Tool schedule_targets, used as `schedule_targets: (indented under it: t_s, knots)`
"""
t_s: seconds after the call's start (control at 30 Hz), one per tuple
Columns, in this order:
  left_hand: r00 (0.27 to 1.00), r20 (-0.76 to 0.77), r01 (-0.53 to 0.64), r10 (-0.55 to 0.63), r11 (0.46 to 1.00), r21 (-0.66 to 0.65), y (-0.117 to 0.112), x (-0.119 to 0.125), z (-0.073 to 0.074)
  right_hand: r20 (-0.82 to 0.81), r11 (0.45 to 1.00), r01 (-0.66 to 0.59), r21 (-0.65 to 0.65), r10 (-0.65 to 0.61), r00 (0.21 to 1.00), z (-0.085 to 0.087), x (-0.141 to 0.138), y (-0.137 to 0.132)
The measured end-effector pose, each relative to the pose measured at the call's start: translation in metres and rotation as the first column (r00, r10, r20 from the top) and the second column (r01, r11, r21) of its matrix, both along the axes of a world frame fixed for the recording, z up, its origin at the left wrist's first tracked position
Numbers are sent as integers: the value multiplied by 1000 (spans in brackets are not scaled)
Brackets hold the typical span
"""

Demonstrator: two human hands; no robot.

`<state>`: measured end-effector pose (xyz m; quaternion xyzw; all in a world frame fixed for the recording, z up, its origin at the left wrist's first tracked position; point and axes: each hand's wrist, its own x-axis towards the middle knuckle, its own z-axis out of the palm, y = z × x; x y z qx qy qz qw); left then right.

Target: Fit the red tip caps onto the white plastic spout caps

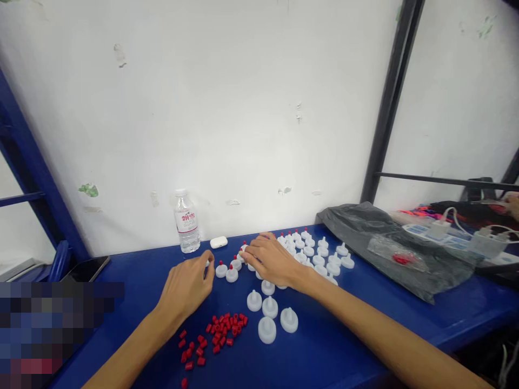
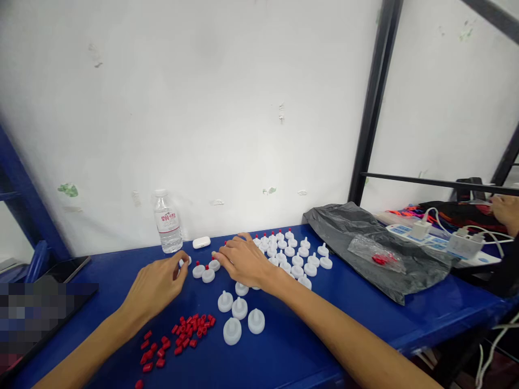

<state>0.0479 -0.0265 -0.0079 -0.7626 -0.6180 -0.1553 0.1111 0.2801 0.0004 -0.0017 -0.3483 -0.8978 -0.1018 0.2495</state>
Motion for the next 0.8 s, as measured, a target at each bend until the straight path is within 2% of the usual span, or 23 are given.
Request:
schedule_targets:
  t_s: [0.1, 0.17, 0.3, 0.5, 0.63, 0.8]
  knots:
    - [998, 23, -57, 55, 995, 84, 7, -12, 4, -15, 996, 87, -14, -87, 996, -2, 5, 6]
    - [995, 1, -95, 96, 991, 95, 11, -17, 3, -15, 991, 127, -29, -127, 992, -4, 7, 8]
    - [985, -36, -170, 169, 985, -32, 16, -23, -5, -2, 985, 167, -49, -167, 986, -6, 6, 8]
    - [980, -42, -198, 193, 964, -180, 18, -26, -18, -27, 974, 220, -44, -222, 975, 2, 9, 8]
    - [979, -14, -201, 202, 962, -184, 17, -26, -15, 9, 964, 241, -113, -242, 970, 5, 13, 8]
    - [984, 47, -165, 171, 978, -125, 13, -19, -5, 55, 958, 195, -211, -187, 981, 0, 12, 11]
